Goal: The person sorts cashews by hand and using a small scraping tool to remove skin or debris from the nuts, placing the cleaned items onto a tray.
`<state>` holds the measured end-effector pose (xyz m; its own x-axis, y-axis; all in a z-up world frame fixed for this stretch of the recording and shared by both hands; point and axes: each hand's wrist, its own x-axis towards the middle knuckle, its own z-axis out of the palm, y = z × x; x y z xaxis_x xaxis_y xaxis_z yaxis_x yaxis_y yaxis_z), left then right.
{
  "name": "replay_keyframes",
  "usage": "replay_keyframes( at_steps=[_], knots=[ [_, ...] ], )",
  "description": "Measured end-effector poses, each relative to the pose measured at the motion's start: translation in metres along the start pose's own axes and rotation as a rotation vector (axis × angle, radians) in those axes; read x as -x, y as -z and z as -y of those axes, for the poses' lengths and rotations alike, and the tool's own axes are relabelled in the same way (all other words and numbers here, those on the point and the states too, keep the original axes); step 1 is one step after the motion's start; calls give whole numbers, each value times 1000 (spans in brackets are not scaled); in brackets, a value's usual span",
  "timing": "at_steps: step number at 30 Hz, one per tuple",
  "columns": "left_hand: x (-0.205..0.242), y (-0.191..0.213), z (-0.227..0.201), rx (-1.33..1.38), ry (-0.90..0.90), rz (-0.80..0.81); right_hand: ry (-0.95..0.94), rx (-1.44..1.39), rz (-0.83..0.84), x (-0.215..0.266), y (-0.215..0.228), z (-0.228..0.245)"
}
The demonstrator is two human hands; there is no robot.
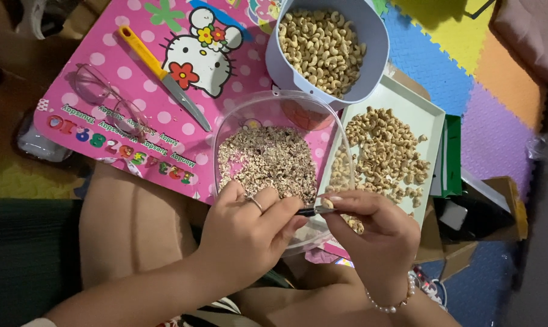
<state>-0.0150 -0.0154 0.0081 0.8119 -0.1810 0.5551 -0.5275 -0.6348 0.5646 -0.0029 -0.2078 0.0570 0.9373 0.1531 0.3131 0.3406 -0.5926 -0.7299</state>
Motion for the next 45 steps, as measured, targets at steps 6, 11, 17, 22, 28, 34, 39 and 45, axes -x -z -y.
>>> replay_keyframes(
  at_steps=[6,11,17,22,28,34,39,45],
  knots=[
    [2,0,2,-50,-9,7,-10,-11,-3,-2,-2,-1],
    [2,1,3,-66,-5,-17,-15,23,-6,-2,-3,-2],
    [2,3,3,-97,6,0,-90,-8,7,-2,-3,-1],
    [2,3,3,-142,-4,-11,-98,14,7,-2,-4,-1],
    [1,-1,2,-148,32,-10,-139,-3,-11,2,-2,-13],
    [-2,-12,15,-115,105,-39,41,106,68,-1,-4,-5],
    [-1,-4,8,62,142,51,-148,43,18,-3,-4,-12],
    [8,-12,8,33,124,46,-226,49,17,0,-4,-14]
  ],
)
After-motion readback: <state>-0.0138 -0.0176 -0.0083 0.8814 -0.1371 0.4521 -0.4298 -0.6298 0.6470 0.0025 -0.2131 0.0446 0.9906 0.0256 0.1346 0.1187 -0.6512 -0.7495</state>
